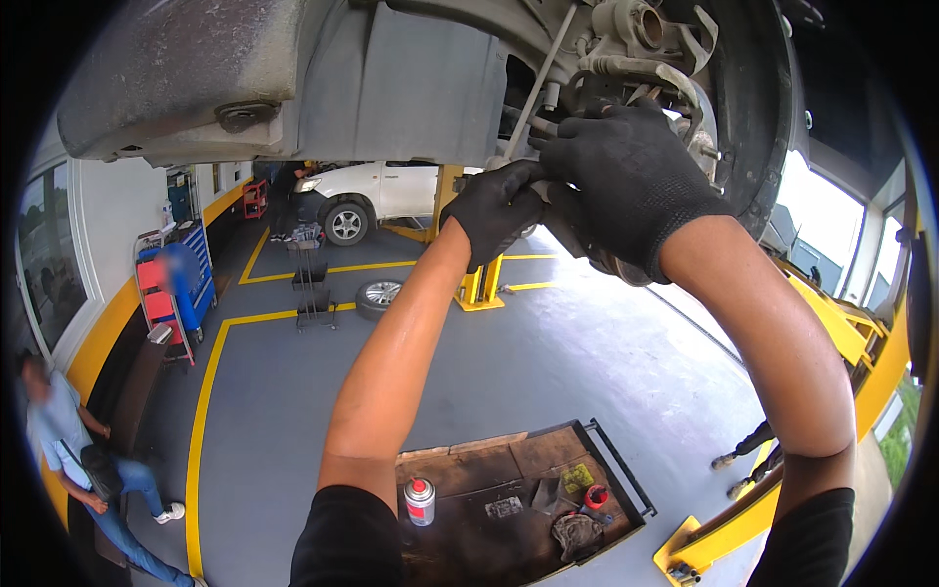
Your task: The person cleans a brake drum and brake pads using a spray can and a cloth. They spray the drum, wipe it, then clean the brake pads on a workbench before repositioning the drum on the vehicle hub.
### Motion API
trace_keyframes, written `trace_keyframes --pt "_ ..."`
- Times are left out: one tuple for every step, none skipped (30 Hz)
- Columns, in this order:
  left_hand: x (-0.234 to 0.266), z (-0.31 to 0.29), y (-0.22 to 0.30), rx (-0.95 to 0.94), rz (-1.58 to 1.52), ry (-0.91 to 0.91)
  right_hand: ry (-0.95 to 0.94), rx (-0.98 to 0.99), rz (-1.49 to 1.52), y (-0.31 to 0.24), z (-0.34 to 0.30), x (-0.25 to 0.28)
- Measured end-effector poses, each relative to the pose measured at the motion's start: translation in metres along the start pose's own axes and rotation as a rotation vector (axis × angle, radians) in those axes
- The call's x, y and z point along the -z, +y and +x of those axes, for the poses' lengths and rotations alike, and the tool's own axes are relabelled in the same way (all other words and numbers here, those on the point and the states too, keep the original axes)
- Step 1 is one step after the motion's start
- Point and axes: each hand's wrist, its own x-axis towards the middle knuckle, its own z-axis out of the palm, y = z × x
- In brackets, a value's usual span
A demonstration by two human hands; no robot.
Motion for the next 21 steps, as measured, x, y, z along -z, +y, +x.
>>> trace_keyframes --pt "0.003 0.000 -0.001 -0.024 -0.008 -0.026 -0.102 0.007 -0.033 -0.005 0.013 -0.006" --pt "0.006 0.001 -0.002 0.030 -0.012 -0.061 -0.205 0.013 -0.066 -0.010 0.024 -0.011" --pt "0.009 0.002 -0.003 0.081 -0.017 -0.094 -0.306 0.021 -0.100 -0.014 0.030 -0.015" --pt "0.011 0.002 -0.003 0.097 -0.127 -0.102 -0.339 0.000 -0.109 -0.018 0.034 -0.018" --pt "0.013 0.004 -0.003 0.098 -0.048 -0.104 -0.372 -0.024 -0.115 -0.021 0.035 -0.020" --pt "0.014 0.004 -0.003 0.122 0.026 -0.115 -0.394 -0.062 -0.137 -0.023 0.035 -0.021" --pt "0.016 0.006 -0.002 0.144 0.100 -0.124 -0.373 -0.061 -0.116 -0.026 0.034 -0.022" --pt "0.016 0.006 -0.001 0.110 0.078 -0.117 -0.327 -0.070 -0.121 -0.027 0.033 -0.024" --pt "0.016 0.007 0.000 0.126 0.119 -0.115 -0.273 -0.071 -0.122 -0.028 0.030 -0.026" --pt "0.016 0.008 0.002 0.166 0.164 -0.138 -0.262 -0.069 -0.109 -0.028 0.029 -0.027" --pt "0.016 0.008 0.003 0.201 0.210 -0.150 -0.229 -0.051 -0.103 -0.028 0.028 -0.030" --pt "0.015 0.006 0.005 0.137 0.094 -0.110 -0.215 -0.038 -0.104 -0.028 0.027 -0.032" --pt "0.015 0.006 0.006 0.039 0.120 -0.113 -0.192 -0.037 -0.116 -0.028 0.027 -0.034" --pt "0.015 0.005 0.007 -0.027 0.153 -0.095 -0.192 -0.034 -0.132 -0.028 0.027 -0.035" --pt "0.015 0.005 0.008 -0.022 0.208 -0.096 -0.209 -0.025 -0.147 -0.028 0.028 -0.036" --pt "0.015 0.004 0.008 -0.071 0.287 -0.082 -0.210 -0.035 -0.149 -0.028 0.027 -0.037" --pt "0.016 0.005 0.007 -0.047 0.383 -0.090 -0.231 -0.040 -0.150 -0.029 0.027 -0.037" --pt "0.018 0.007 0.006 -0.072 0.471 -0.069 -0.194 -0.026 -0.145 -0.029 0.026 -0.037" --pt "0.021 0.010 0.003 -0.002 0.419 -0.088 -0.212 -0.041 -0.138 -0.029 0.025 -0.036" --pt "0.025 0.013 -0.001 0.019 0.355 -0.084 -0.175 -0.042 -0.124 -0.029 0.024 -0.036" --pt "0.029 0.016 -0.005 0.021 0.286 -0.092 -0.160 -0.058 -0.107 -0.029 0.022 -0.037"
